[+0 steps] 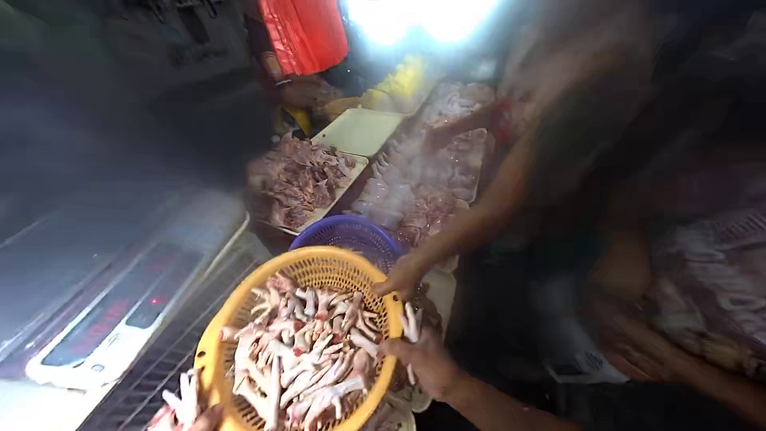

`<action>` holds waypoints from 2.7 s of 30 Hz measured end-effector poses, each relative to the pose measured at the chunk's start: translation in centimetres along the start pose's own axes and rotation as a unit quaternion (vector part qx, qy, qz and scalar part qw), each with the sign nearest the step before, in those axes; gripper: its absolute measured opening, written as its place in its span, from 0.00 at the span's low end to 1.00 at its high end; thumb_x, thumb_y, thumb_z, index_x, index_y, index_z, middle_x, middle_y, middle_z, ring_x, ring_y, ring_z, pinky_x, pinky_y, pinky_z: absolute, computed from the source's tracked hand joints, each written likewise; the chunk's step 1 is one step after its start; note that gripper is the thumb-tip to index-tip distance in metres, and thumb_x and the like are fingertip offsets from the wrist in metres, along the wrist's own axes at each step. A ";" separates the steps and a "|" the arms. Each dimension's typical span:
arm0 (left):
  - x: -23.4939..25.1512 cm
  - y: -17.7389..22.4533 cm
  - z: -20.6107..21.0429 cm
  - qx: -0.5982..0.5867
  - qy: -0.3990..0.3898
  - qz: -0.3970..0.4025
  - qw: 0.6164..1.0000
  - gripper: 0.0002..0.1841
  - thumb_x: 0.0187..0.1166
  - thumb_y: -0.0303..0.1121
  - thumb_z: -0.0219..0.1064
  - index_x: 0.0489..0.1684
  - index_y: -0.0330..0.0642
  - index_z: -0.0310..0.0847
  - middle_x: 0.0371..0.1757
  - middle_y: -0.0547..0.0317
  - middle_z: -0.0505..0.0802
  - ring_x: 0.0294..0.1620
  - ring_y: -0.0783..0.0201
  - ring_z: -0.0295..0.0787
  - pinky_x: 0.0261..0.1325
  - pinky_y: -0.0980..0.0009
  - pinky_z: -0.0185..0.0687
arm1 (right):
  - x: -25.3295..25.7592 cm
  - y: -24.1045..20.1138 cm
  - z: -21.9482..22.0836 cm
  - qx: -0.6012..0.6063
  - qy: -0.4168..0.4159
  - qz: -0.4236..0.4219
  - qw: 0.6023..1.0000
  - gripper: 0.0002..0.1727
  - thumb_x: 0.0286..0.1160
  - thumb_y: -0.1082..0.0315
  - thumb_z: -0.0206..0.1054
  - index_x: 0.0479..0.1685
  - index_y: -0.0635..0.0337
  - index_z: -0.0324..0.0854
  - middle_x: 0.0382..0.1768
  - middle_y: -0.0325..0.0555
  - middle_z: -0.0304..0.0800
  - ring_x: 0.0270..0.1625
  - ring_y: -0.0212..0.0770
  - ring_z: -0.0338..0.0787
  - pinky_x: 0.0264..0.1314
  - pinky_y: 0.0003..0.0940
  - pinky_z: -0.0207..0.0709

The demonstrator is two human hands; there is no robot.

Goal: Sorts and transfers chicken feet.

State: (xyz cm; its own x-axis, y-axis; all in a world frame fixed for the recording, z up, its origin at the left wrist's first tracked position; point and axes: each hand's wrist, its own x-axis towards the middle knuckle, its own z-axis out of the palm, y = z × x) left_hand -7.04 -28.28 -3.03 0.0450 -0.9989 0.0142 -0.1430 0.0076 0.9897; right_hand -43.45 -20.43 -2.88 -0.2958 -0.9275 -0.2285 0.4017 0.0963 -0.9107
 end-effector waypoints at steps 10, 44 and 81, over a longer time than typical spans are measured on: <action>2.7 12.5 10.7 -0.151 -0.076 0.066 0.983 0.16 0.80 0.31 0.70 0.64 0.46 0.77 0.40 0.56 0.96 0.19 0.67 0.87 0.14 0.74 0.81 | 7.8 -9.4 -2.8 0.172 0.043 -0.249 0.952 0.30 0.90 0.34 0.35 0.49 0.43 0.76 0.24 0.31 0.76 0.24 0.30 0.79 0.32 0.32 0.81; -12.4 -5.7 3.4 0.210 0.209 0.171 0.940 0.08 0.75 0.27 0.70 0.46 0.34 0.90 0.54 0.51 0.89 0.57 0.64 0.88 0.59 0.70 0.88 | 2.6 11.5 15.1 -0.545 -0.529 -0.042 0.649 0.22 0.84 0.61 0.59 0.75 0.56 0.77 0.67 0.54 0.86 0.67 0.55 0.88 0.67 0.60 0.80; -16.5 -2.4 1.6 -0.295 0.282 -0.049 0.912 0.11 0.93 0.31 0.50 0.64 0.44 0.71 0.57 0.51 0.93 0.53 0.55 0.95 0.60 0.55 0.92 | 8.1 6.9 18.3 -0.536 -0.455 -0.272 0.657 0.16 0.87 0.58 0.61 0.61 0.51 0.89 0.55 0.46 0.92 0.57 0.47 0.91 0.61 0.53 0.85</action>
State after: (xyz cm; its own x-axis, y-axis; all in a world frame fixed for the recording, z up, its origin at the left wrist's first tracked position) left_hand -8.98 -11.85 -5.90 0.5537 -0.8147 -0.1721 0.4385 0.1095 0.8920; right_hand -27.18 -33.86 -4.73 0.6939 -0.7148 0.0873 -0.5337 -0.5918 -0.6041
